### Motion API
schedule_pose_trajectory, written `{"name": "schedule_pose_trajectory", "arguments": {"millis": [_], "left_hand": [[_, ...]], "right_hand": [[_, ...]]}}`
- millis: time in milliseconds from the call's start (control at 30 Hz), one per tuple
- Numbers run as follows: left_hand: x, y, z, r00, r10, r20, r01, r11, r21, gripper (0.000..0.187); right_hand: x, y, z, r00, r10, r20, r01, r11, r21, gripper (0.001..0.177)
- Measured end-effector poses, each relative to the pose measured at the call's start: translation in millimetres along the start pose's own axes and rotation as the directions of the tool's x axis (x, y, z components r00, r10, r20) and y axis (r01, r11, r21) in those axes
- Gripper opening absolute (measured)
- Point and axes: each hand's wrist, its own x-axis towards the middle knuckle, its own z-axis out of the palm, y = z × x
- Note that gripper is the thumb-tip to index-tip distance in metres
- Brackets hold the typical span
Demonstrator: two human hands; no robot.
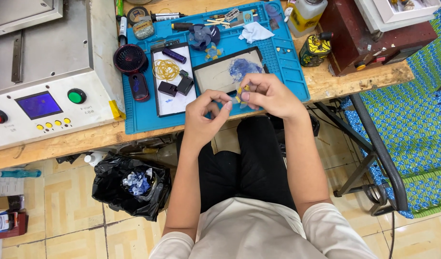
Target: Inspecting and organizing small electronic components and adhesive strips on a repair mat at a workbench.
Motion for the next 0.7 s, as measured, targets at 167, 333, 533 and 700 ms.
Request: {"name": "schedule_pose_trajectory", "arguments": {"millis": [167,333,533,700], "left_hand": [[1.0,7.7,3.9,0.994,0.103,0.036,-0.107,0.987,0.119,0.019],[-2.2,20.1,3.0,0.996,0.088,0.011,-0.089,0.99,0.106,0.003],[-1.3,29.4,7.5,1.0,0.018,-0.001,-0.018,0.988,0.156,0.008],[-2.8,24.9,3.7,0.988,0.118,0.102,-0.137,0.969,0.206,0.008]], "right_hand": [[0.8,-3.7,3.5,0.993,0.007,-0.117,-0.002,0.999,0.045,0.011],[-0.1,-17.1,7.4,1.0,0.018,-0.022,-0.021,0.993,-0.117,0.006],[-1.9,-23.0,4.6,0.997,0.052,0.052,-0.042,0.982,-0.183,0.007],[-1.9,-30.7,8.5,0.997,0.071,-0.04,-0.076,0.987,-0.145,0.01]]}}
